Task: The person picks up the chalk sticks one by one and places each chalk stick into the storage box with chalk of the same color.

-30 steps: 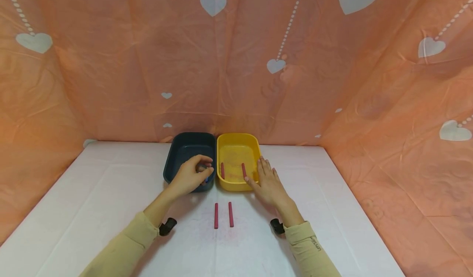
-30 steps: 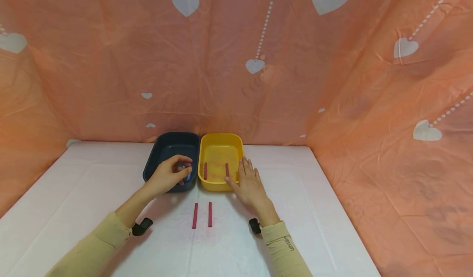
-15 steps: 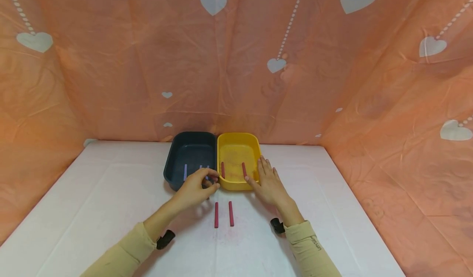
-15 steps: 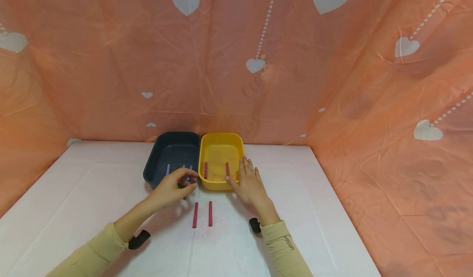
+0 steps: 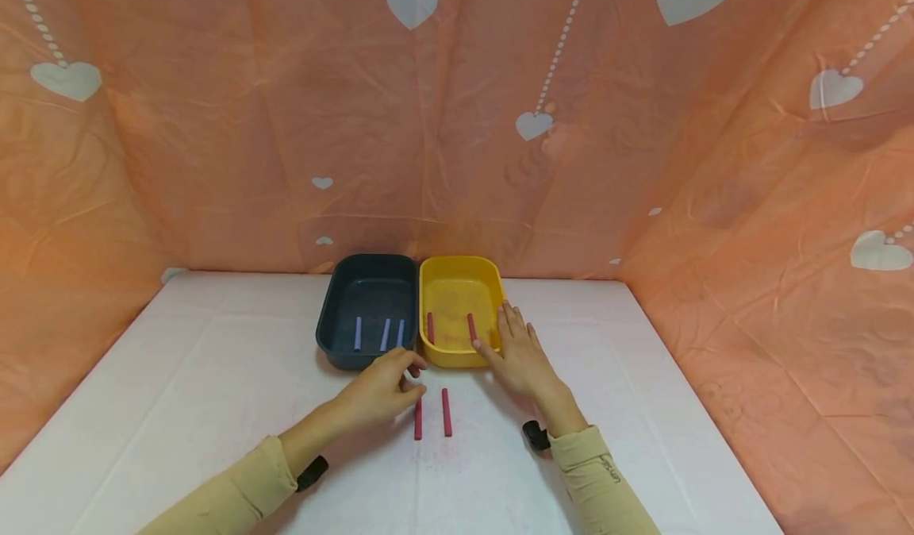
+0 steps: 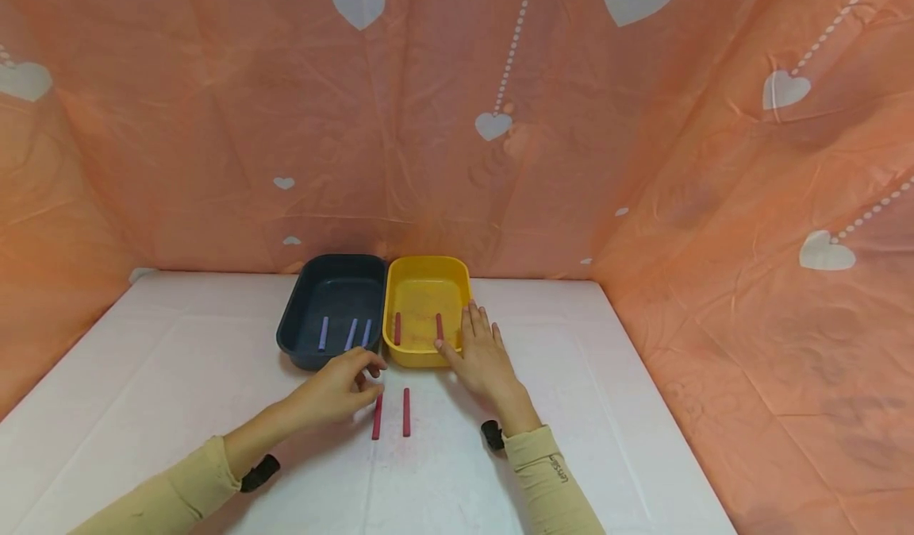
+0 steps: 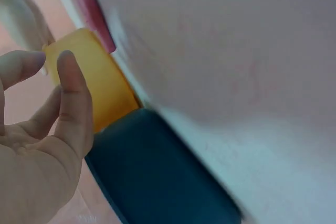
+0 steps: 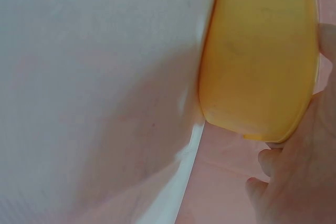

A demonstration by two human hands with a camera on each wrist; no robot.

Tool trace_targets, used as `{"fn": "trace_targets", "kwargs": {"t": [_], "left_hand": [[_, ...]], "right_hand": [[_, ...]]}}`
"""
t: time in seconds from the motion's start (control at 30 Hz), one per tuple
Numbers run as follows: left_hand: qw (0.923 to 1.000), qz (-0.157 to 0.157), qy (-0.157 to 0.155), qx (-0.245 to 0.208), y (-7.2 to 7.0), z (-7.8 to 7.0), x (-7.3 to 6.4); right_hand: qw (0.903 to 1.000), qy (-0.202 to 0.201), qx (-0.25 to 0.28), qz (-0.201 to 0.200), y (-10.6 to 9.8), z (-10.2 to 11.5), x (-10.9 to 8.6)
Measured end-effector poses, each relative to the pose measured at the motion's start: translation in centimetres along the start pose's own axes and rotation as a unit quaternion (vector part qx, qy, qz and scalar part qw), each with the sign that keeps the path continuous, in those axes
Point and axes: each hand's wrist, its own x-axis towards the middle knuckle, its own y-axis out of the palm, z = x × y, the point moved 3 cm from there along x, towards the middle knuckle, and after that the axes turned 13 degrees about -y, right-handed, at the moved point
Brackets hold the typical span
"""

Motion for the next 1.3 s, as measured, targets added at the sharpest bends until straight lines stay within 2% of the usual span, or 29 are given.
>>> {"fn": "trace_targets", "kwargs": {"t": [0.2, 0.3, 0.63, 0.8, 1.13, 1.3], "left_hand": [[0.9976, 0.02, -0.028, 0.059, 1.2, 0.4, 0.1], [0.9962, 0.027, -0.036, 0.074, 1.5, 0.4, 0.1], [0.9922, 0.036, -0.041, 0.112, 2.0, 0.4, 0.2], [0.9924, 0.031, -0.03, 0.115, 2.0, 0.3, 0.1], [0.993, 0.023, -0.03, 0.111, 1.9, 0.3, -0.1], [0.9945, 0.026, -0.04, 0.094, 2.0, 0.3, -0.1]], "right_hand": [[1.0, -0.003, 0.004, -0.006, -0.1, 0.1, 0.0], [0.9999, -0.006, 0.005, -0.009, -0.1, 0.2, 0.0], [0.9999, -0.009, 0.004, -0.012, 0.0, 0.2, 0.0], [0.9999, -0.01, 0.005, -0.012, -0.1, 0.2, 0.0], [0.9999, -0.004, 0.004, -0.013, -0.1, 0.2, 0.0], [0.9998, -0.007, 0.002, -0.017, -0.1, 0.3, 0.0]]}}
